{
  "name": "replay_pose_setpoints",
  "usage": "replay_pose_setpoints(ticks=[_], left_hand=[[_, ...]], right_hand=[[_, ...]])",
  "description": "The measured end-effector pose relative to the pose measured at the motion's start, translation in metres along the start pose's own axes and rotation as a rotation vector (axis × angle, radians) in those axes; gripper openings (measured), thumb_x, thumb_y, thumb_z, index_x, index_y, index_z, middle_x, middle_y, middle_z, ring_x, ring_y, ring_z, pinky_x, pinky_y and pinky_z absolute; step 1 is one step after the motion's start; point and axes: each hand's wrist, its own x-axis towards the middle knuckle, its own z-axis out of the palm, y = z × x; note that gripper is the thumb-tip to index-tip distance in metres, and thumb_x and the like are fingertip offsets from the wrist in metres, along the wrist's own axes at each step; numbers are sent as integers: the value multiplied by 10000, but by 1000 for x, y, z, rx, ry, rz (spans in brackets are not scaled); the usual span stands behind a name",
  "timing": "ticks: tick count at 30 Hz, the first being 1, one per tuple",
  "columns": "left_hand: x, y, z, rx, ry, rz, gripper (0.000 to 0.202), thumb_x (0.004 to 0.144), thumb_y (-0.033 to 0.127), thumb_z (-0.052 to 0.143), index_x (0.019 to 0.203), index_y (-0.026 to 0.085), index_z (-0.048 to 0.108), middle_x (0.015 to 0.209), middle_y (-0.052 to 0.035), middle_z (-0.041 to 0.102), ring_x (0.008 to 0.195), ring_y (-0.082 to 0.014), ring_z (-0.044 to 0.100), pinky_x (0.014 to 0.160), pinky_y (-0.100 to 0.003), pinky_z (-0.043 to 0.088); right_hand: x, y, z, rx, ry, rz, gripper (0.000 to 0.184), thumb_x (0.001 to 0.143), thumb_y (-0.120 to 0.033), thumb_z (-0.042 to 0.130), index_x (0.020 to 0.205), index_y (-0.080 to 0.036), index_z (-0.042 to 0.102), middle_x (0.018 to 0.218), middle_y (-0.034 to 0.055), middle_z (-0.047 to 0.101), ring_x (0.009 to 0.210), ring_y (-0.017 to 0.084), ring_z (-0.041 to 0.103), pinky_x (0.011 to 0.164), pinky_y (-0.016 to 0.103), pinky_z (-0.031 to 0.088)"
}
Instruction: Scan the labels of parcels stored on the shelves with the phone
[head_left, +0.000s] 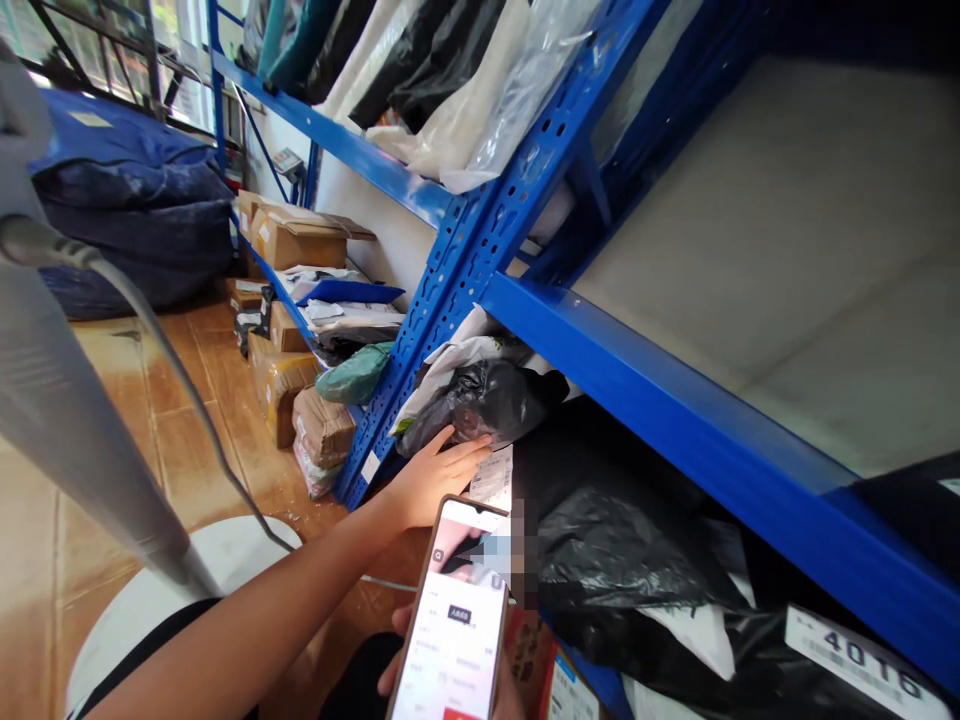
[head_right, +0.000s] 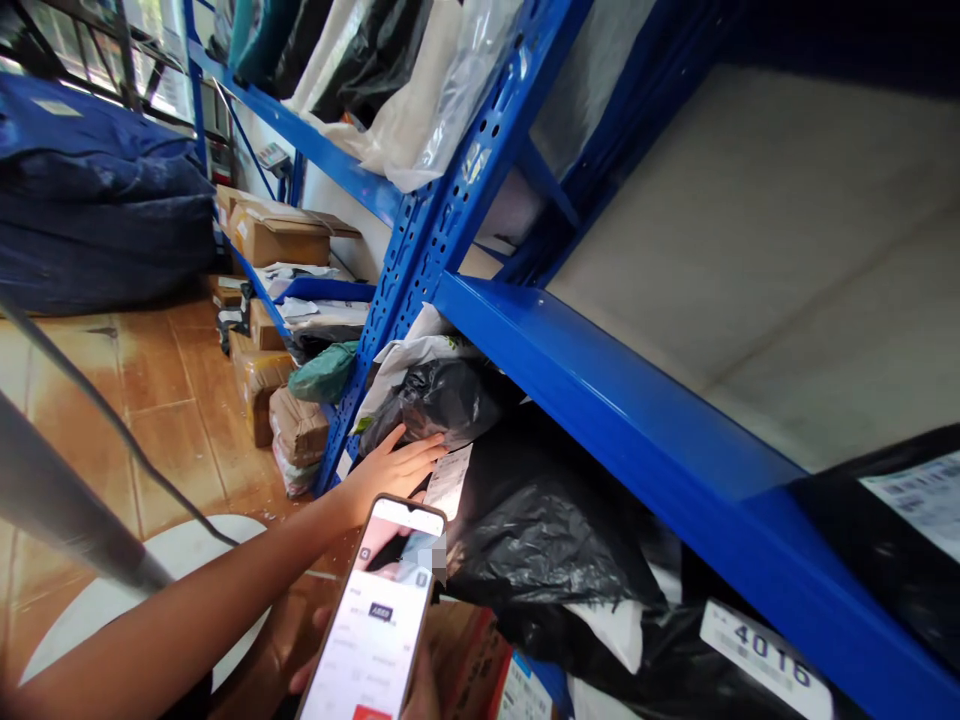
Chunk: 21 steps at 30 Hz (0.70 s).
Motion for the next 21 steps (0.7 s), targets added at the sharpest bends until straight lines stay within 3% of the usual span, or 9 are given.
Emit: replay_pose_setpoints(ticks=[3,5,7,8,10,14,18,21], left_hand=[[4,3,-9,42,252,-2,269,882,303,490,1100,186,595,1223,-57,617,1234,-177,447,1161,-384,151],[12,4,-14,85,448,-148,391,823,283,592,1194,178,527,1194,-107,590,1226,-225,444,1122,-420,262],[23,4,-18,65,565,-383,649,749,316,682,1305,136,400,1226,-171,516,1241,-293,419,1057,-469,359],[29,3,-20,19,567,-494,723,722,339,704,1320,121,361,1226,-186,496,1222,-313,433,1019,-481,400],[38,1,-23,-107,485,-613,663,724,344,687,1273,121,388,1169,-169,521,1122,-306,508,945,-473,461],[49,-2,-30,-280,279,-604,384,757,203,604,1125,139,513,1059,-112,583,1006,-252,569,894,-409,496],[59,0,-29,-319,254,-613,427,749,226,628,1145,124,505,1118,-125,584,1055,-233,567,938,-372,480],[66,5,-27,-341,196,-670,388,813,236,559,1179,119,500,1116,-142,633,1014,-236,616,893,-381,507]], right_hand=[[4,-4,-13,-19,52,-49,690,601,-578,774,1128,-189,555,1051,139,700,685,229,679,470,298,515],[6,-3,-21,-51,75,-49,681,605,-585,762,1112,-182,551,974,154,714,628,234,672,398,281,490],[11,-1,-25,-69,76,-62,713,557,-570,794,1098,-175,550,958,161,710,637,254,678,391,286,498],[15,1,-26,-70,79,-80,733,532,-567,807,1094,-176,546,950,160,708,640,261,681,385,284,496],[23,1,-27,-73,107,-117,721,530,-544,818,1085,-180,534,914,144,712,637,263,682,384,284,499],[42,-12,-27,-79,208,-218,637,612,-492,779,1110,-209,500,959,115,709,672,263,682,428,338,551],[53,-26,-30,-97,246,-282,639,617,-514,755,1118,-213,495,1027,130,700,766,309,686,461,400,582],[51,-25,-33,-133,255,-295,639,624,-513,755,1129,-226,488,1040,126,702,839,328,686,496,415,590]])
